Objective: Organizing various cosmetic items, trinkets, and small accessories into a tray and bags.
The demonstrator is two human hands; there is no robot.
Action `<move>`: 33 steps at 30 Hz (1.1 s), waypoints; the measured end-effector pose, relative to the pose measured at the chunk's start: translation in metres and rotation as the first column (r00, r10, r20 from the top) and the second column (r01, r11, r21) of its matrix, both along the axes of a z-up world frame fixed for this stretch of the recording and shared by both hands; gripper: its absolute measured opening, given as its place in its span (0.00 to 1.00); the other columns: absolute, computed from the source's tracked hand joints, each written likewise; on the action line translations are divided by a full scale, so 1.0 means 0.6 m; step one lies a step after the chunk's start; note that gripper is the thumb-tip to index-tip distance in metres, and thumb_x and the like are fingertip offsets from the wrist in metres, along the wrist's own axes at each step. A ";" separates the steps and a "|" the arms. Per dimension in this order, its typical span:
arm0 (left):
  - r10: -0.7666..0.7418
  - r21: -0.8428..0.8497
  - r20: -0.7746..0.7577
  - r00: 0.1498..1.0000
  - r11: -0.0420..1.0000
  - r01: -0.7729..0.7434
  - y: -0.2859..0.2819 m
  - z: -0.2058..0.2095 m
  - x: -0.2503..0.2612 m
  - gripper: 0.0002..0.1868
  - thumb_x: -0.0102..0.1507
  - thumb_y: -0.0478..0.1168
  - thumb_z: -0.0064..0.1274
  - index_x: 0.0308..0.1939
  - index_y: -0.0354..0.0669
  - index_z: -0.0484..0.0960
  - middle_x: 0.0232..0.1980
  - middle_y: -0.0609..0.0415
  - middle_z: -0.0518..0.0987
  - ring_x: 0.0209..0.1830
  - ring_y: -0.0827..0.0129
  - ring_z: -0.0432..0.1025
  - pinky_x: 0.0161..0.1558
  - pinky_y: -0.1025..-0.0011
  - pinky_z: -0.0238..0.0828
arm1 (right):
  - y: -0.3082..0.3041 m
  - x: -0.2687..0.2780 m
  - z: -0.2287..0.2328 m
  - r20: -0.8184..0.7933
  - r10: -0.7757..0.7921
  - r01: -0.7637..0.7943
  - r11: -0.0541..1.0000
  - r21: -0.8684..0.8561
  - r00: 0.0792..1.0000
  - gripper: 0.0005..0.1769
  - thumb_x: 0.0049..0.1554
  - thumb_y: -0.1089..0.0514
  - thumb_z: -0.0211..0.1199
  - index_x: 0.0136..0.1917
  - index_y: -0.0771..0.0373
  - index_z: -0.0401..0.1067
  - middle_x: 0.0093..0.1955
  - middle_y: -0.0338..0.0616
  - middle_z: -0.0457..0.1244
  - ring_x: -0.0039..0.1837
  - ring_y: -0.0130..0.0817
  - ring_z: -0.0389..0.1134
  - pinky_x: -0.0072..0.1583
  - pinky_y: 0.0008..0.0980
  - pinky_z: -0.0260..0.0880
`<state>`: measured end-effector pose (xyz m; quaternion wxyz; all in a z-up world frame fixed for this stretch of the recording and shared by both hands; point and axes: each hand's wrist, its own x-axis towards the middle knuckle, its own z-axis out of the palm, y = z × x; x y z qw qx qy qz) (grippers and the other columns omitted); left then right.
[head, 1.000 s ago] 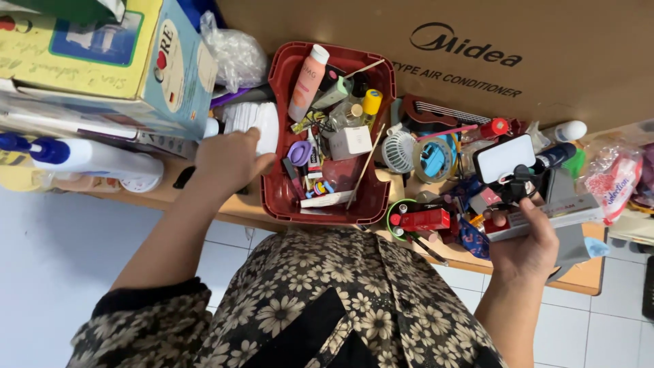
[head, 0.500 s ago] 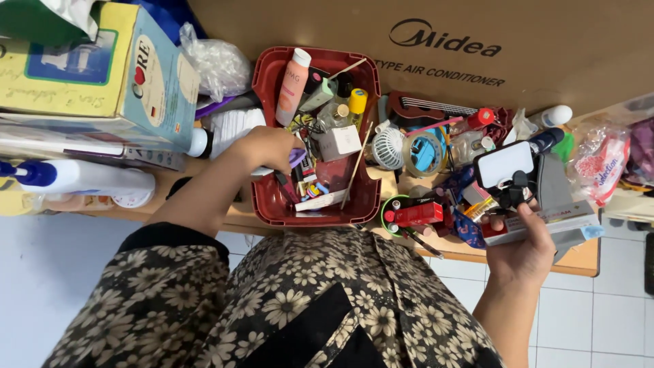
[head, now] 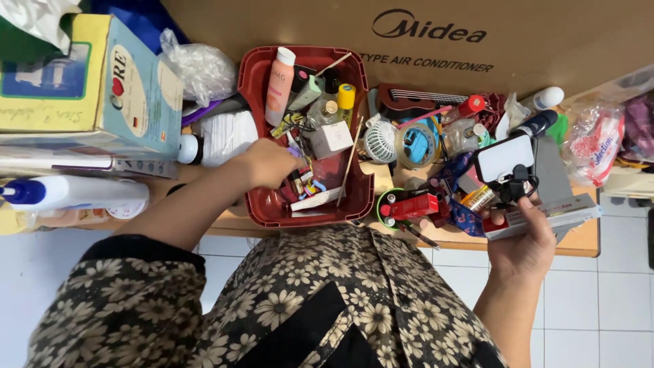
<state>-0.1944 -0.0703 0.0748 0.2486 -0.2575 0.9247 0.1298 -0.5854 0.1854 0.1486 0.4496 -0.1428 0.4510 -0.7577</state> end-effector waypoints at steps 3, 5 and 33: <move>-0.138 -0.057 0.033 0.990 0.988 0.140 0.013 -0.057 -0.013 0.24 0.56 0.38 0.59 0.57 0.57 0.81 0.43 0.53 0.85 0.44 0.57 0.80 0.38 0.58 0.75 | 0.001 -0.003 -0.008 -0.012 -0.055 0.055 0.998 0.040 0.998 0.14 0.60 0.61 0.63 0.59 0.60 0.67 0.53 0.43 0.66 0.42 0.37 0.64 0.52 0.46 0.69; -0.189 -0.120 0.071 0.979 0.973 0.196 0.020 -0.107 -0.018 0.19 0.57 0.39 0.58 0.53 0.54 0.84 0.43 0.54 0.85 0.44 0.58 0.81 0.37 0.59 0.75 | 0.000 -0.001 -0.006 -0.012 -0.070 0.071 0.997 0.044 0.997 0.14 0.60 0.61 0.63 0.59 0.60 0.68 0.52 0.44 0.66 0.42 0.38 0.64 0.52 0.46 0.69; 0.011 -0.118 -0.038 0.999 0.993 -0.016 0.019 0.055 -0.035 0.14 0.55 0.50 0.61 0.41 0.50 0.89 0.49 0.49 0.76 0.49 0.55 0.76 0.45 0.58 0.74 | 0.061 -0.045 -0.026 0.077 -0.214 0.214 0.977 0.014 0.974 0.14 0.58 0.60 0.63 0.58 0.61 0.70 0.48 0.45 0.66 0.38 0.37 0.63 0.50 0.46 0.70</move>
